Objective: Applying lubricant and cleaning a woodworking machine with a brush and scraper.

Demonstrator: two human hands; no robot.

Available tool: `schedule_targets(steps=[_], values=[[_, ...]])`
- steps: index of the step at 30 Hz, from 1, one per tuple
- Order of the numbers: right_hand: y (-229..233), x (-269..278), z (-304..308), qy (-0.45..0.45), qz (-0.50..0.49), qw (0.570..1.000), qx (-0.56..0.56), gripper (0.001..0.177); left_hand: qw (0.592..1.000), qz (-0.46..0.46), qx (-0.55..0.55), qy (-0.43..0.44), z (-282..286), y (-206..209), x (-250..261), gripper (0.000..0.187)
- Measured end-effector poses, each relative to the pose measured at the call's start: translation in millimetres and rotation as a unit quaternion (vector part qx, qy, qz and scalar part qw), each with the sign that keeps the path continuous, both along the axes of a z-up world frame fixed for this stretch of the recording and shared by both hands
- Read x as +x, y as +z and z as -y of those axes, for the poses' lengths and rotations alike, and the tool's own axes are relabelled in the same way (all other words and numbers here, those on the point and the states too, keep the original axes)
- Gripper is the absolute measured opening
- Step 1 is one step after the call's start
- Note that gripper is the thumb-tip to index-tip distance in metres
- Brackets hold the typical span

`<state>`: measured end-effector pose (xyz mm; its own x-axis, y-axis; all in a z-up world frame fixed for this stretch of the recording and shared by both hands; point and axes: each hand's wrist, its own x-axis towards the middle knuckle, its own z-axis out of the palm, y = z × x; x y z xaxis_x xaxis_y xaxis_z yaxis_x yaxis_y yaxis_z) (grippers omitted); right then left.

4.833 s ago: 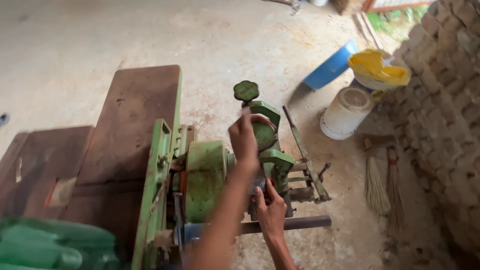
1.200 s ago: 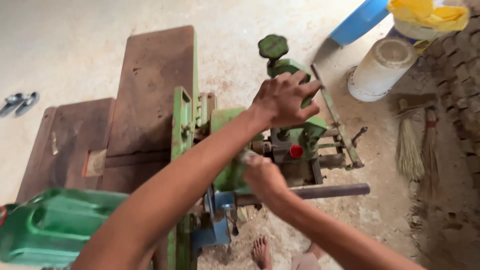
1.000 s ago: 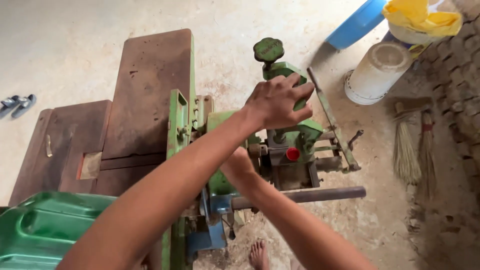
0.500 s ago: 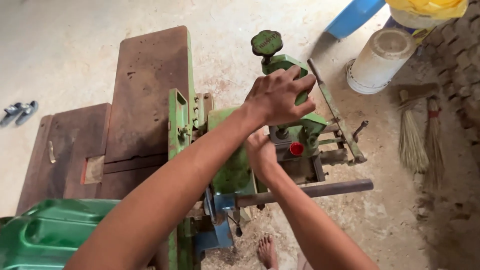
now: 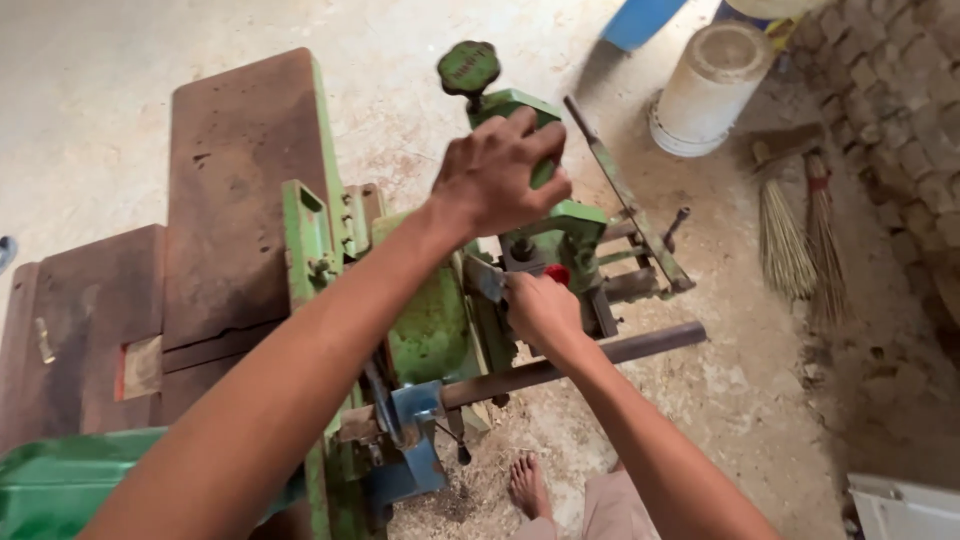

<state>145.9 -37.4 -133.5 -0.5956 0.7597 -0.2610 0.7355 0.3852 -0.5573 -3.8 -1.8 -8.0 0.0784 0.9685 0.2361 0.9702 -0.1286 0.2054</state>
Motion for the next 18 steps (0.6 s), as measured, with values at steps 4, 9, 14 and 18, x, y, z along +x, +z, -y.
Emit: schedule_targets(steps=[4, 9, 14, 18], values=[[-15, 0, -5, 0.087, 0.0, 0.994, 0.067, 0.015, 0.999, 0.002, 0.04, -0.028, 0, -2, -3, 0.041], [31, 46, -5, 0.181, 0.021, 0.982, 0.048, 0.013, 1.0, -0.012, 0.015, -0.008, 8, 15, 2, 0.039], [16, 56, -16, 0.103, 0.089, 0.99, 0.025, 0.01, 1.0, -0.029, -0.003, -0.011, 4, 5, -4, 0.036], [-35, 32, -20, 0.166, 0.076, 0.974, 0.134, 0.01, 0.999, -0.048, 0.001, -0.008, 8, 8, -5, 0.034]])
